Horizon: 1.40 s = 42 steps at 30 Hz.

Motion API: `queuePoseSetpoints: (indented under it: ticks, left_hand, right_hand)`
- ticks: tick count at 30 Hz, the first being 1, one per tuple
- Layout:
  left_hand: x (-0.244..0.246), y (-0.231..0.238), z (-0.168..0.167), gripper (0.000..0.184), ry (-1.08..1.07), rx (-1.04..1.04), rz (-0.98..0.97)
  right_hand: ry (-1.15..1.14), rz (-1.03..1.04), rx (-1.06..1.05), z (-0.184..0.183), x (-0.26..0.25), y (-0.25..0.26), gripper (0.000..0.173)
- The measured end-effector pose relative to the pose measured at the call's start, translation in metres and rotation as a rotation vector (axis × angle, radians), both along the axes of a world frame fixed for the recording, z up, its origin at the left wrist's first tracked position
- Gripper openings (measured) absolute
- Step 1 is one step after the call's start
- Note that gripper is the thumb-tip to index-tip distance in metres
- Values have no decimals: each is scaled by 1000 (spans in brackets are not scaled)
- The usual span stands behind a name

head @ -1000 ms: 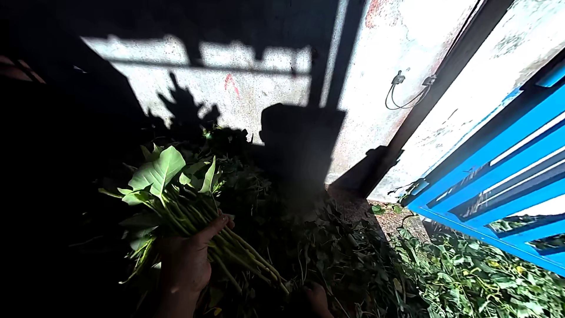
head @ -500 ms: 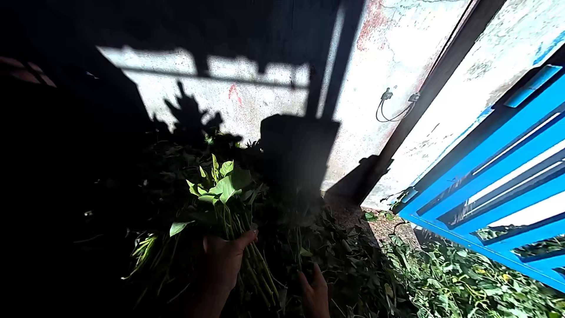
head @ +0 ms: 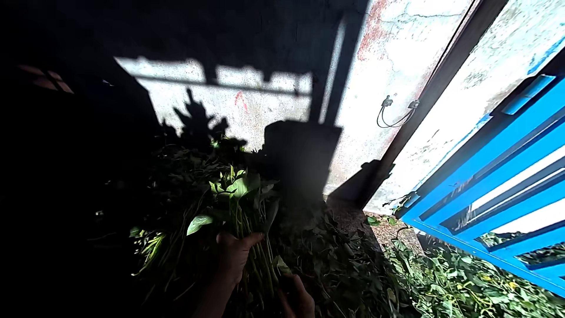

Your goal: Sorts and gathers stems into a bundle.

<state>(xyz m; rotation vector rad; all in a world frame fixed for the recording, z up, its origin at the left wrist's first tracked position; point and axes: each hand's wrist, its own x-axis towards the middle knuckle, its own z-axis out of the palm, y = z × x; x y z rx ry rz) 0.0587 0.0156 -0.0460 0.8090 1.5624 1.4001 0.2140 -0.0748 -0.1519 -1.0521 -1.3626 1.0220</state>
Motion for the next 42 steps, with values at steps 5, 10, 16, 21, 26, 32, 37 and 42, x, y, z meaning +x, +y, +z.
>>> queuePoseSetpoints:
  ticks: [5,10,16,21,26,32,37,42]
  left_hand:
    - [-2,-1,11,54,-28,42,11]
    - [-3,-2,12,60,-21,83,-63]
    - [-1,-4,14,58,-26,91,-85]
    - [4,-9,14,59,-7,89,-184]
    - [2,-10,17,61,-26,116,-174]
    - [-2,-8,16,58,-77,89,-125]
    - [-7,-3,18,50,-226,-21,-53]
    - [-6,-2,22,41,-286,-70,-32]
  right_hand:
    - [-81,12,66,-3,5,1,20]
    - [-201,-8,144,-4,9,3,16]
    - [-124,200,-56,9,18,13,30]
    - [97,325,-205,27,11,39,38]
    - [268,169,-244,43,-5,38,23]
    - [568,-74,-306,46,-24,30,22]
    - [796,-32,-229,49,-14,23,25]
    - [1058,125,-235,54,-2,22,29]
